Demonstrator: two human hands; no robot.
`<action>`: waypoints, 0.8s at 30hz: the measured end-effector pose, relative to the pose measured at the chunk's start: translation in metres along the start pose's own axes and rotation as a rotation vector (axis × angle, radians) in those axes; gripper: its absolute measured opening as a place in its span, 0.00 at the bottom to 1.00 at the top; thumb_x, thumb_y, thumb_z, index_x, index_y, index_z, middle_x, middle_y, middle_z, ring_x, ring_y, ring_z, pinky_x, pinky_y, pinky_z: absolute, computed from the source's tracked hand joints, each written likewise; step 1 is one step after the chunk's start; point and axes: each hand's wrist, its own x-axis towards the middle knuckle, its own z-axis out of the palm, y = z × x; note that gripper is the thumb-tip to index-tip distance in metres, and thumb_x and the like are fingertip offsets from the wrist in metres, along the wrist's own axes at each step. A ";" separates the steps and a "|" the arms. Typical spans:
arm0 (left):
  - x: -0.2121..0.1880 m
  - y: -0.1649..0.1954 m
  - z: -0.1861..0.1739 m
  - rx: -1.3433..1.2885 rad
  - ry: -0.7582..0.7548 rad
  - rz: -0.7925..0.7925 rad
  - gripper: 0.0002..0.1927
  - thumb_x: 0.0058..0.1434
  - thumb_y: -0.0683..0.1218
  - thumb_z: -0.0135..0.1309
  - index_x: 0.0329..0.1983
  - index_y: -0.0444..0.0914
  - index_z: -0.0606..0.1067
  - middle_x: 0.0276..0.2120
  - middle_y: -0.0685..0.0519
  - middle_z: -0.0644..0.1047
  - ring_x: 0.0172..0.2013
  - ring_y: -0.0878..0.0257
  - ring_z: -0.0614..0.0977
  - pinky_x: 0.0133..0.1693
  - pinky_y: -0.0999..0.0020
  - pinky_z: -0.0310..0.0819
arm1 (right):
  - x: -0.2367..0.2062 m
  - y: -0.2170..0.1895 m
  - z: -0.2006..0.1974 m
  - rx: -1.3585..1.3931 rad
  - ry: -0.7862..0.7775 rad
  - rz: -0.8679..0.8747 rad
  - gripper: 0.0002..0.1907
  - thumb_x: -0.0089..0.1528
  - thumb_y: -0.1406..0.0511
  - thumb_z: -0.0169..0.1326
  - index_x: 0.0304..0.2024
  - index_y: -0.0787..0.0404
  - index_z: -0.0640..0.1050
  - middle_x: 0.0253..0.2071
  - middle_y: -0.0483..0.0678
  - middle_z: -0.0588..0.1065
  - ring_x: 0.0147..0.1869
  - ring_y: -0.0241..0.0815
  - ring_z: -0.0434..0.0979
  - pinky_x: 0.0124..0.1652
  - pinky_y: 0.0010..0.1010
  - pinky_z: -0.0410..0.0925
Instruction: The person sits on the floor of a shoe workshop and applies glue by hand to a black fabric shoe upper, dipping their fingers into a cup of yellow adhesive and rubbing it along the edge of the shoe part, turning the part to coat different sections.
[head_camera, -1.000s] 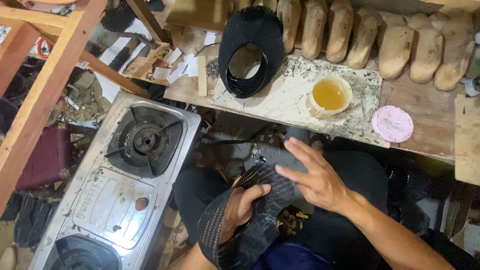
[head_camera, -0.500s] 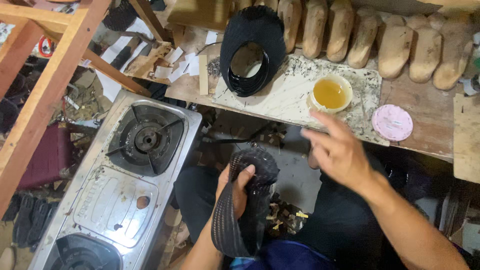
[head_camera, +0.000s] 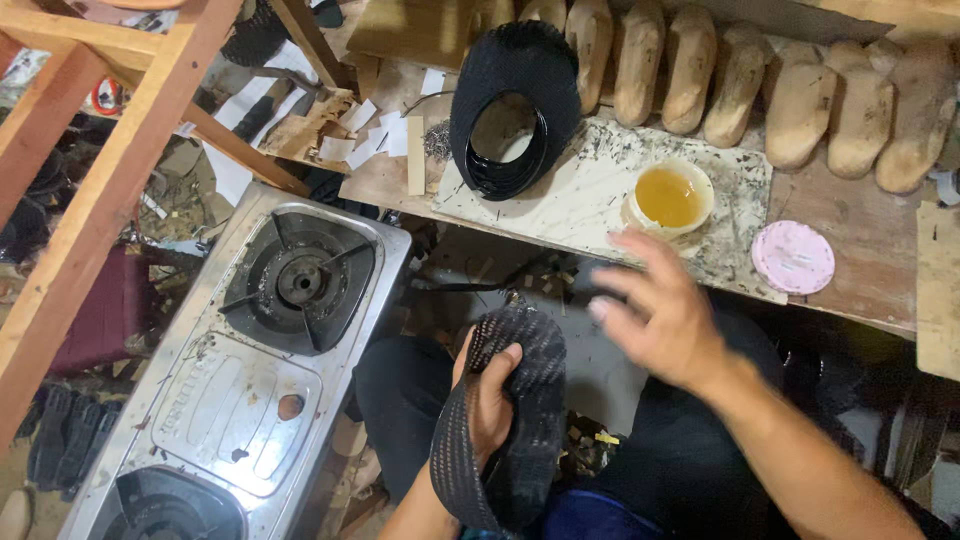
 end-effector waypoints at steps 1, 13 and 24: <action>0.002 -0.003 0.001 -0.091 -0.013 -0.003 0.12 0.64 0.39 0.48 0.48 0.32 0.76 0.40 0.47 0.81 0.40 0.59 0.83 0.45 0.64 0.79 | -0.006 -0.009 0.008 0.019 -0.002 -0.049 0.19 0.55 0.66 0.64 0.48 0.62 0.81 0.65 0.59 0.68 0.72 0.60 0.66 0.68 0.48 0.62; 0.004 -0.001 -0.003 0.500 -0.191 0.386 0.11 0.68 0.38 0.47 0.50 0.29 0.75 0.47 0.48 0.79 0.46 0.59 0.81 0.50 0.66 0.76 | -0.023 -0.004 0.031 0.074 -0.001 -0.200 0.31 0.56 0.77 0.57 0.61 0.51 0.77 0.74 0.61 0.58 0.77 0.60 0.59 0.69 0.45 0.64; 0.008 -0.012 0.003 -0.154 -0.080 -0.042 0.18 0.62 0.33 0.49 0.56 0.31 0.72 0.43 0.49 0.79 0.42 0.63 0.80 0.47 0.66 0.76 | -0.017 -0.009 0.031 0.006 -0.116 -0.127 0.24 0.55 0.75 0.59 0.53 0.54 0.83 0.71 0.56 0.63 0.73 0.57 0.68 0.65 0.44 0.67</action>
